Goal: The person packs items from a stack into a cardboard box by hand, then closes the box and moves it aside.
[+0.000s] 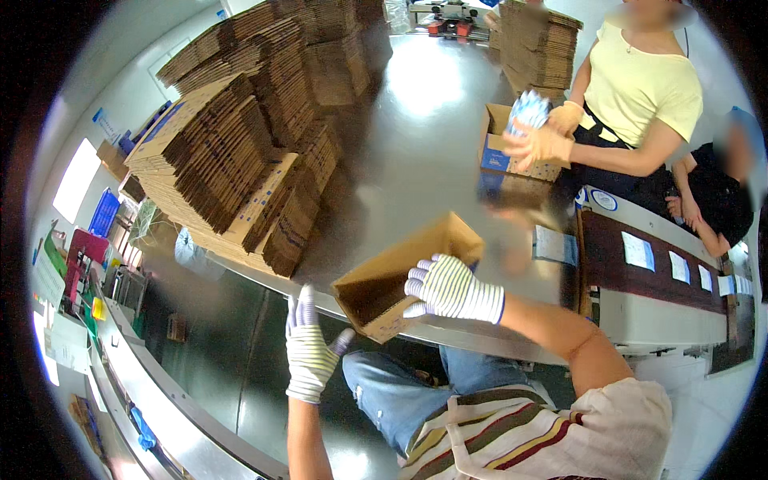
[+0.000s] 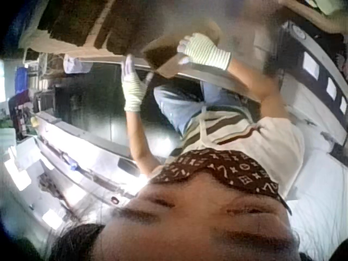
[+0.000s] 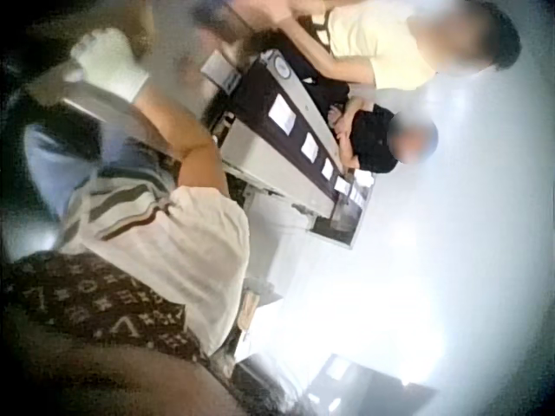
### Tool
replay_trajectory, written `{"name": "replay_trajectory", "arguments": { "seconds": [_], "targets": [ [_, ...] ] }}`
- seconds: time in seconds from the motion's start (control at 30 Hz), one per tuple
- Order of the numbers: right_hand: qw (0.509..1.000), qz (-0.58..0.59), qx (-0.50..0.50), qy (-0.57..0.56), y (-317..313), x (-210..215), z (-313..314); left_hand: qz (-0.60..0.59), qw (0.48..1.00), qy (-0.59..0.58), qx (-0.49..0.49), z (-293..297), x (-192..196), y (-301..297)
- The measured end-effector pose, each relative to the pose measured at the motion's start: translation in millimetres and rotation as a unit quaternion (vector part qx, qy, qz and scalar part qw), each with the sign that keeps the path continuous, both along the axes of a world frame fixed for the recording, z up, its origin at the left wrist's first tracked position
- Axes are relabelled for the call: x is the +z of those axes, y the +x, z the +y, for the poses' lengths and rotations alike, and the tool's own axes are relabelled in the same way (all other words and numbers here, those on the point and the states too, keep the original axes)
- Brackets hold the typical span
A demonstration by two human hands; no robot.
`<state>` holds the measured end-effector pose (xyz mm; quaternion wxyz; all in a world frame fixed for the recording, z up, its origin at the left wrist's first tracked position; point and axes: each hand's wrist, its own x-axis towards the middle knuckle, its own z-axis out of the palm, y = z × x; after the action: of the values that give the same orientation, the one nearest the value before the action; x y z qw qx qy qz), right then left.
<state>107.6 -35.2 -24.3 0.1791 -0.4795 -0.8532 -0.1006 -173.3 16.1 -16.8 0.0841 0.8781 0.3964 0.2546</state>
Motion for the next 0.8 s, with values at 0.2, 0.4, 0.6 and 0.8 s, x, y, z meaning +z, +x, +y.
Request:
{"name": "replay_trajectory", "arguments": {
  "seconds": [0.2, 0.4, 0.6, 0.8],
  "targets": [
    [0.994, 0.107, 0.033, -0.011, 23, 8, 27, 0.166, 0.941, 0.133, -0.262, -4, 18, 56],
    [0.962, 0.244, -0.1, 0.067, 13, -21, 44, 0.104, 0.957, 0.153, -0.224, -2, -1, 79],
    [0.91, 0.395, -0.059, 0.113, 10, -32, 51, 0.002, 0.962, 0.21, -0.176, -6, -18, 91],
    [0.928, 0.363, -0.059, 0.06, 10, -24, 45, -0.048, 0.959, 0.232, -0.158, -5, -33, 91]
  ]
}}
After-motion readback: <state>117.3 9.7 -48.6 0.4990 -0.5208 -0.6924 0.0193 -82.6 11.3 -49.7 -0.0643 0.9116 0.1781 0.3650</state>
